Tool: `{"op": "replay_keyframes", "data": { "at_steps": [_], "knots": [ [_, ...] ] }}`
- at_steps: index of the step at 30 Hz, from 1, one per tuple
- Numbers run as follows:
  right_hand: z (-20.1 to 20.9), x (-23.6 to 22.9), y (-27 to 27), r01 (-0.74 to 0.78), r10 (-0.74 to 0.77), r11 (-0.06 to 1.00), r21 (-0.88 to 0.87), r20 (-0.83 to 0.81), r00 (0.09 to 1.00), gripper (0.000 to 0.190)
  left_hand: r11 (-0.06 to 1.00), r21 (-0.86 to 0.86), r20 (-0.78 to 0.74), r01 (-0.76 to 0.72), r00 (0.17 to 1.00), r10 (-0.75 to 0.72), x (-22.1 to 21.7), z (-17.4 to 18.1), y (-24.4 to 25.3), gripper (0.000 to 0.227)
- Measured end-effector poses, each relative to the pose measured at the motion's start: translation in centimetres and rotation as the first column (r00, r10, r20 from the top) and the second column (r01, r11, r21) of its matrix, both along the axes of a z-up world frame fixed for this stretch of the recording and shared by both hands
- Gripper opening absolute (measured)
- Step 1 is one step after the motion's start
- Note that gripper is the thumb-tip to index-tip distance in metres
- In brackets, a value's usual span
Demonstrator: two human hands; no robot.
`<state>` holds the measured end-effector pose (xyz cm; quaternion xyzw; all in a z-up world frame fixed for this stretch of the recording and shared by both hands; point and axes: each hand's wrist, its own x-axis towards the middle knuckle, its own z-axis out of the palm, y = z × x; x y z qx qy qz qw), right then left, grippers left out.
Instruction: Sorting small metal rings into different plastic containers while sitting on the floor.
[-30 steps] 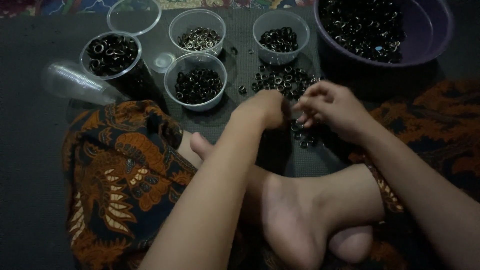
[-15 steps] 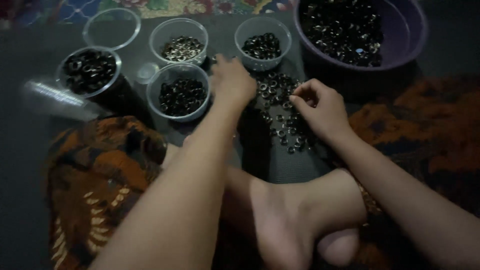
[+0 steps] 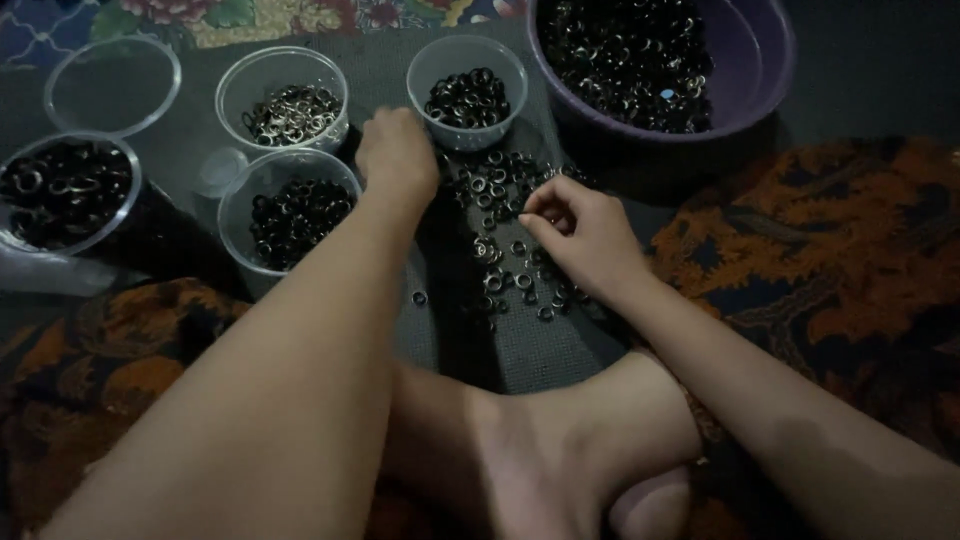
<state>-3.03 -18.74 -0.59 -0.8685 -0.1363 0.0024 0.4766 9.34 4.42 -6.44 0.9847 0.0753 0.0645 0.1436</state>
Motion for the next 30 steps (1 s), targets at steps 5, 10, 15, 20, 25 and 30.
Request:
{"op": "replay_keyframes", "data": {
  "at_steps": [5, 10, 15, 20, 25, 30],
  "knots": [
    [-0.4, 0.0, -0.2, -0.006, 0.007, 1.0, -0.012, 0.049, 0.999, 0.006, 0.995, 0.056, 0.138, -0.077, 0.988, 0.069, 0.5, -1.2, -0.3, 0.015],
    [0.0, 0.1, -0.3, 0.022, -0.022, 1.0, -0.014, 0.011, 1.0, 0.006, 0.993, 0.08, 0.196, -0.09, 0.978, 0.073, 1.1, -1.2, -0.5, 0.016],
    [0.1, 0.2, -0.2, 0.024, -0.024, 1.0, -0.007, -0.001, 1.0, 0.005, 0.973, -0.187, 0.288, -0.139, 0.939, 0.189, 1.4, -3.1, -0.4, 0.037],
    [0.3, 0.3, 0.0, 0.01, -0.01, 1.0, -0.01, -0.004, 1.0, 0.004, 0.974, -0.081, 0.31, -0.21, 0.924, 0.225, 0.9, -1.3, -0.2, 0.015],
    [0.2, 0.3, 0.0, 0.021, -0.022, 0.999, -0.034, -0.021, 1.0, 0.003, 0.977, -0.001, 0.235, -0.211, 0.95, 0.205, 2.5, -2.2, -0.6, 0.015],
    [0.2, 0.3, -0.1, 0.015, -0.015, 1.0, -0.004, 0.016, 1.0, 0.004, 0.955, 0.227, 0.013, -0.192, 0.981, 0.195, 4.9, -2.5, -0.6, 0.051]
  ]
}}
